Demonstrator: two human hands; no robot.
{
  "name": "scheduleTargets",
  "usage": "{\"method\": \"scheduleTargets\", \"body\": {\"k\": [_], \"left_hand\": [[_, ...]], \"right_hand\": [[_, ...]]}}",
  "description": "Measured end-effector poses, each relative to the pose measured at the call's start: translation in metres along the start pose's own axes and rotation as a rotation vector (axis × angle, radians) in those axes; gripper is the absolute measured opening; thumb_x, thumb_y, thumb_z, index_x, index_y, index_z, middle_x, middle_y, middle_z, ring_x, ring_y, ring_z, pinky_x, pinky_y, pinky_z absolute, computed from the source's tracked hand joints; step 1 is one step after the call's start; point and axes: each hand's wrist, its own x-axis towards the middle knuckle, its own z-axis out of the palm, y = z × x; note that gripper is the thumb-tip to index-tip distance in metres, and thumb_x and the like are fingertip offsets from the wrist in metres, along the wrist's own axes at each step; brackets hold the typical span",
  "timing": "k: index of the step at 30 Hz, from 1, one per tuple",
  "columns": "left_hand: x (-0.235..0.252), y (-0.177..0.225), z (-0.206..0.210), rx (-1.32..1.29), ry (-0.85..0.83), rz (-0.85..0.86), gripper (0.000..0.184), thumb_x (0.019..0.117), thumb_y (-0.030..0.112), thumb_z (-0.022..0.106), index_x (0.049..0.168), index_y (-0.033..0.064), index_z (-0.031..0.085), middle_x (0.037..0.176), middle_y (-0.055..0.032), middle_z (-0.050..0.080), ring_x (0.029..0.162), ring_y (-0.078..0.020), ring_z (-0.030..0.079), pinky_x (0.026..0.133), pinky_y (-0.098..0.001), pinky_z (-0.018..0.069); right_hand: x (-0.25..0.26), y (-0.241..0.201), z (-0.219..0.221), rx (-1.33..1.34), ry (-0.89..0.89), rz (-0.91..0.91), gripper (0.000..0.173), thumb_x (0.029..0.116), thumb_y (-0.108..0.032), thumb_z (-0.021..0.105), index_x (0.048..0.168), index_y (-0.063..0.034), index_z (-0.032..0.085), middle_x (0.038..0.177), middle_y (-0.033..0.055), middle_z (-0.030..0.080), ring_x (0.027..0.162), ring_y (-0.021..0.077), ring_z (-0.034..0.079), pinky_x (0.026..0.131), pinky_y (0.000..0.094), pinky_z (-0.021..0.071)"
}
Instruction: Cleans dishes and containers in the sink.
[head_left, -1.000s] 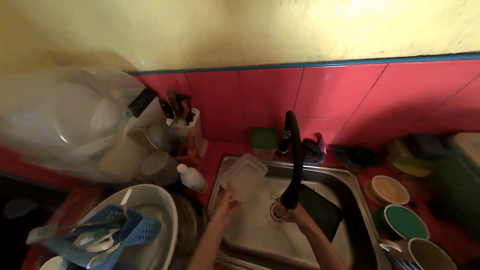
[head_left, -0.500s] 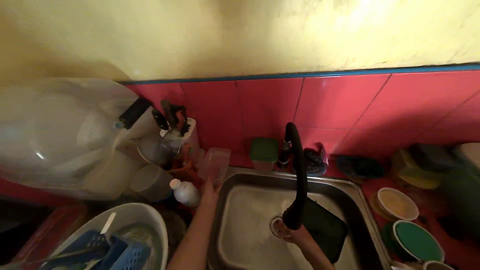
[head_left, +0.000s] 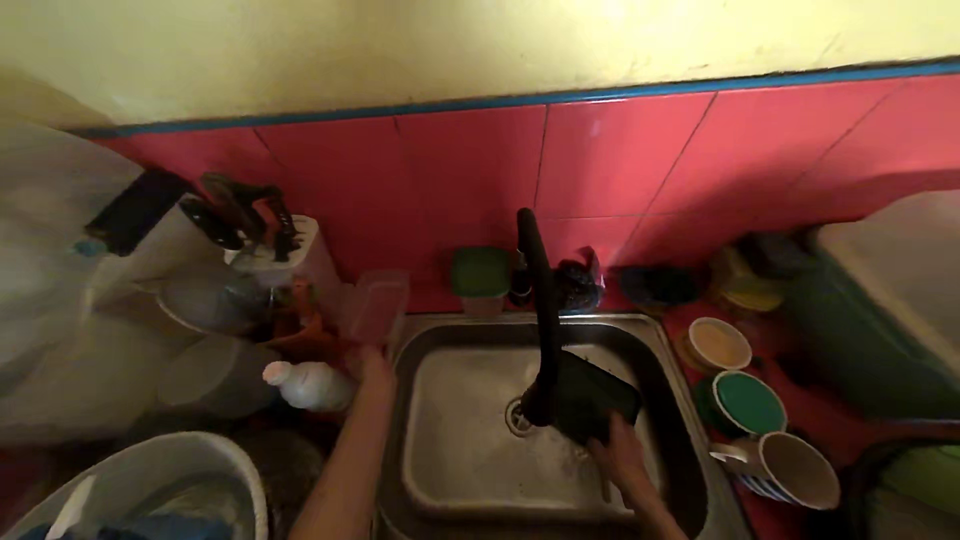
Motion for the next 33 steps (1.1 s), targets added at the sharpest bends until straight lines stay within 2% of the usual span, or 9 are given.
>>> {"method": "scheduleTargets", "body": {"k": [3, 8, 10, 12, 16, 19, 23, 25, 33], "left_hand": [[-0.055, -0.029, 0.019, 0.249, -0.174, 0.101, 0.048, 0.1072, 0.012, 0.050, 0.149, -0.0083, 0.038, 0.145, -0.0312, 0.047, 0.130, -0.0390, 0.051, 0.107, -0.0506, 0.0445], [-0.136, -0.101, 0.049, 0.486, -0.945, 0.026, 0.035, 0.1067, 0.012, 0.050, 0.135, -0.0070, 0.056, 0.133, -0.0217, 0.061, 0.121, -0.0254, 0.060, 0.106, -0.0395, 0.0478], [-0.144, -0.135, 0.059, 0.472, -1.037, -0.045, 0.040, 0.1046, 0.017, 0.057, 0.139, -0.0043, 0.054, 0.136, -0.0188, 0.062, 0.124, -0.0243, 0.062, 0.107, -0.0380, 0.0503], [-0.151, -0.144, 0.065, 0.390, -1.002, -0.120, 0.036, 0.1056, 0.013, 0.055, 0.136, -0.0063, 0.054, 0.133, -0.0201, 0.063, 0.121, -0.0260, 0.064, 0.103, -0.0390, 0.0524], [-0.151, -0.125, 0.053, 0.609, -0.903, -0.057, 0.036, 0.1007, 0.020, 0.065, 0.128, -0.0035, 0.062, 0.128, -0.0199, 0.065, 0.121, -0.0271, 0.061, 0.106, -0.0427, 0.0479], [-0.153, -0.109, 0.042, 0.702, -0.827, -0.071, 0.031, 0.1047, 0.017, 0.058, 0.125, -0.0061, 0.063, 0.128, -0.0242, 0.063, 0.120, -0.0317, 0.060, 0.105, -0.0471, 0.0457], [-0.146, -0.120, 0.028, 0.583, -0.727, -0.148, 0.053, 0.1061, 0.018, 0.055, 0.151, -0.0037, 0.040, 0.153, -0.0270, 0.044, 0.140, -0.0388, 0.045, 0.114, -0.0516, 0.0387], [-0.141, -0.126, 0.019, 0.579, -0.667, -0.198, 0.060, 0.1060, 0.022, 0.057, 0.155, -0.0033, 0.033, 0.157, -0.0272, 0.037, 0.144, -0.0408, 0.039, 0.115, -0.0539, 0.0358], [-0.124, -0.139, -0.008, 0.590, -0.539, -0.339, 0.049, 0.1078, 0.027, 0.053, 0.143, -0.0065, 0.048, 0.146, -0.0293, 0.049, 0.135, -0.0418, 0.048, 0.108, -0.0576, 0.0415]], "right_hand": [[0.004, 0.010, -0.004, 0.127, 0.189, 0.158, 0.080, 0.0901, -0.009, 0.073, 0.156, 0.0046, 0.029, 0.153, 0.0386, 0.034, 0.139, 0.0537, 0.041, 0.110, 0.0613, 0.0415], [0.023, 0.038, 0.008, 0.221, 0.206, 0.280, 0.064, 0.0925, -0.010, 0.069, 0.147, 0.0072, 0.040, 0.139, 0.0343, 0.053, 0.126, 0.0473, 0.056, 0.103, 0.0623, 0.0466], [0.027, 0.042, 0.008, 0.197, 0.190, 0.305, 0.057, 0.0942, -0.011, 0.068, 0.144, 0.0067, 0.045, 0.137, 0.0335, 0.055, 0.125, 0.0463, 0.058, 0.102, 0.0614, 0.0476], [0.033, 0.048, 0.010, 0.197, 0.195, 0.317, 0.044, 0.0958, -0.012, 0.066, 0.133, 0.0070, 0.056, 0.127, 0.0323, 0.061, 0.117, 0.0452, 0.062, 0.098, 0.0611, 0.0497], [0.029, 0.033, 0.001, 0.261, 0.170, 0.294, 0.035, 0.1045, -0.021, 0.055, 0.123, 0.0068, 0.065, 0.122, 0.0310, 0.064, 0.115, 0.0435, 0.062, 0.097, 0.0602, 0.0482], [0.010, 0.007, -0.010, 0.420, 0.120, 0.281, 0.039, 0.1080, -0.023, 0.047, 0.133, 0.0057, 0.057, 0.124, 0.0304, 0.061, 0.108, 0.0408, 0.064, 0.088, 0.0574, 0.0532], [0.000, -0.007, -0.018, 0.438, 0.004, 0.270, 0.039, 0.1099, -0.020, 0.041, 0.140, 0.0032, 0.051, 0.126, 0.0292, 0.060, 0.103, 0.0384, 0.066, 0.083, 0.0537, 0.0556], [0.000, -0.010, -0.021, 0.394, -0.063, 0.241, 0.039, 0.1095, -0.018, 0.041, 0.142, 0.0012, 0.051, 0.128, 0.0286, 0.060, 0.108, 0.0388, 0.064, 0.087, 0.0548, 0.0538], [0.006, -0.031, -0.022, 0.346, -0.255, 0.086, 0.034, 0.1080, -0.013, 0.044, 0.137, -0.0023, 0.058, 0.126, 0.0223, 0.064, 0.108, 0.0317, 0.064, 0.089, 0.0508, 0.0532]]}}
